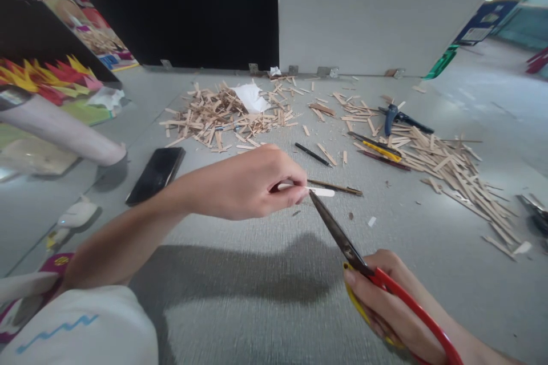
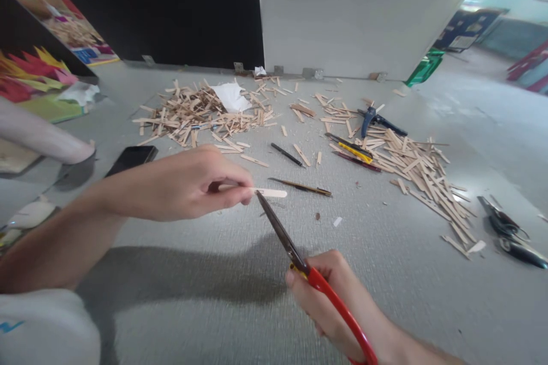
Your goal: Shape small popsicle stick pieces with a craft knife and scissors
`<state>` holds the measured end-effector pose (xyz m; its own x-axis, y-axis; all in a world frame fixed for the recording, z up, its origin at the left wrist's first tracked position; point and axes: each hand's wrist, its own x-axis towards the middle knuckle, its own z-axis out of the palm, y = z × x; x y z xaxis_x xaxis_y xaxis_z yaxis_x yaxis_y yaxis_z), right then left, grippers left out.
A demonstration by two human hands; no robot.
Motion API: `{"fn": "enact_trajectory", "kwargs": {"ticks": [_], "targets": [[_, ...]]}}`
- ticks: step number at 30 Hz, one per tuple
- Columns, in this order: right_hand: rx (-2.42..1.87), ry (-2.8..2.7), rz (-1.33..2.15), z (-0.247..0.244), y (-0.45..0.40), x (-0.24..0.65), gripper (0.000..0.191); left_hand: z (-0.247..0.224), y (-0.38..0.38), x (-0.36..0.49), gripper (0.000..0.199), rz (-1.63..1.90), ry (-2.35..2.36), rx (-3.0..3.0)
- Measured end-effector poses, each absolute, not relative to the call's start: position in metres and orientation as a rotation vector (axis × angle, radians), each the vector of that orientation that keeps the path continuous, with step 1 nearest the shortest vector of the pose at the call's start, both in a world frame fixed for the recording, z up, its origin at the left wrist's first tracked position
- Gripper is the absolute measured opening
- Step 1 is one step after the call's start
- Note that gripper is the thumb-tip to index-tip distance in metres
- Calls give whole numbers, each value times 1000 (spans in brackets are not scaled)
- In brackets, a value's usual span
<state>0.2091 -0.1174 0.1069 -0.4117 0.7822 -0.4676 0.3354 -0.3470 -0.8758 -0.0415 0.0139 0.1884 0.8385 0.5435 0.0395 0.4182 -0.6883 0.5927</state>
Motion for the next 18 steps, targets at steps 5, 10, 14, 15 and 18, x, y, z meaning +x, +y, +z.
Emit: {"fn": "enact_trajectory", "kwargs": {"ticks": [5,10,14,15,18], "targets": [[-1484,-1511,1636,104,-118,205,59,187,16,-37,31,291,795,2249],[-1596,-1471,1537,105,-122,202,56,185,13,-32,29,310,822,2126],[-1584,-1531,1479,100,-121,203,54,184,10,-31,32,315,799,2039],[-1573,-1546,1475,98,-121,204,53,184,9,-31,33,319,802,2027],[-1537,-1563,1471,91,-123,207,56,184,8,-30,34,329,809,2027]]}}
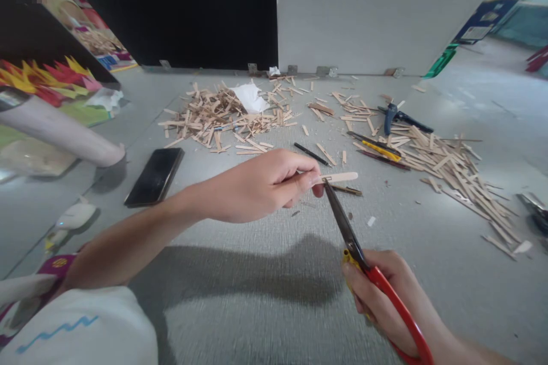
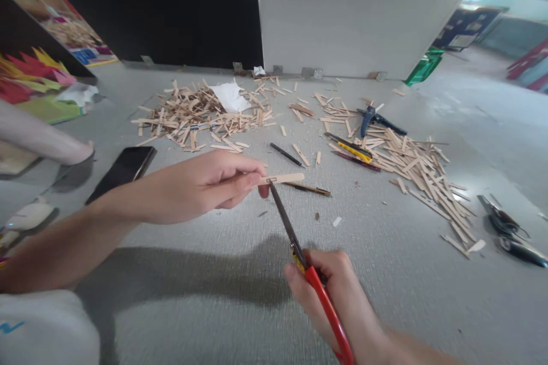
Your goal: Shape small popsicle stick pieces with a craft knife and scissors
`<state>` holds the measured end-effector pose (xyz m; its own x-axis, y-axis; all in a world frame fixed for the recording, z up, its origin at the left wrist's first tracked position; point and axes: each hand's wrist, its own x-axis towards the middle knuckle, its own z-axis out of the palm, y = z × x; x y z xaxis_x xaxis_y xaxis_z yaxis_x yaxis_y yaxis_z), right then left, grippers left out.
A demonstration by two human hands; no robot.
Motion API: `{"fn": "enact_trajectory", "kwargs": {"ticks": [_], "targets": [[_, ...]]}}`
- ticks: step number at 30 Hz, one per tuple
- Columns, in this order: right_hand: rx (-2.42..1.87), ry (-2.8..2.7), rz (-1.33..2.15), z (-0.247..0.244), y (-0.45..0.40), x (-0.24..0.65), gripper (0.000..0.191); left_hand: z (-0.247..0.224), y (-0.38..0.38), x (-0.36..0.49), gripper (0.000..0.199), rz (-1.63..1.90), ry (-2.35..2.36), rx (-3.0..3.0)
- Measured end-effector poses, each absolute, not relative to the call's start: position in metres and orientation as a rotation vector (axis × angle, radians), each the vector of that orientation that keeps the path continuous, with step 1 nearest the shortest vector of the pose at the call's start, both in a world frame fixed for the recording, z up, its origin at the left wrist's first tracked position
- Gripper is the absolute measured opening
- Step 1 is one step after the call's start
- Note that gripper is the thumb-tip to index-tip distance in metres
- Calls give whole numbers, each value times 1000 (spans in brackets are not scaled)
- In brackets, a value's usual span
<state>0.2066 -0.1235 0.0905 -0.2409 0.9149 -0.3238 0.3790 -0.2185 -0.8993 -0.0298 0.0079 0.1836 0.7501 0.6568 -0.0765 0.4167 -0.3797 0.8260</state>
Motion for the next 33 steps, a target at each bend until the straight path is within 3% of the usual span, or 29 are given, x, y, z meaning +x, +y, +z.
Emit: {"fn": "enact_trajectory", "kwargs": {"ticks": [10,19,26,33], "targets": [[-1499,-1560,1506,95,-121,204,65,173,2,-28,28,476,834,2369],[-1527,-1469,1781,107,-118,203,69,175,23,-33,36,351,657,2388],[-1517,-1487,1901,104,-120,206,72,173,31,-33,29,282,574,2386],[-1595,-1539,1753,104,-117,205,65,173,34,-35,26,237,620,2245]]}}
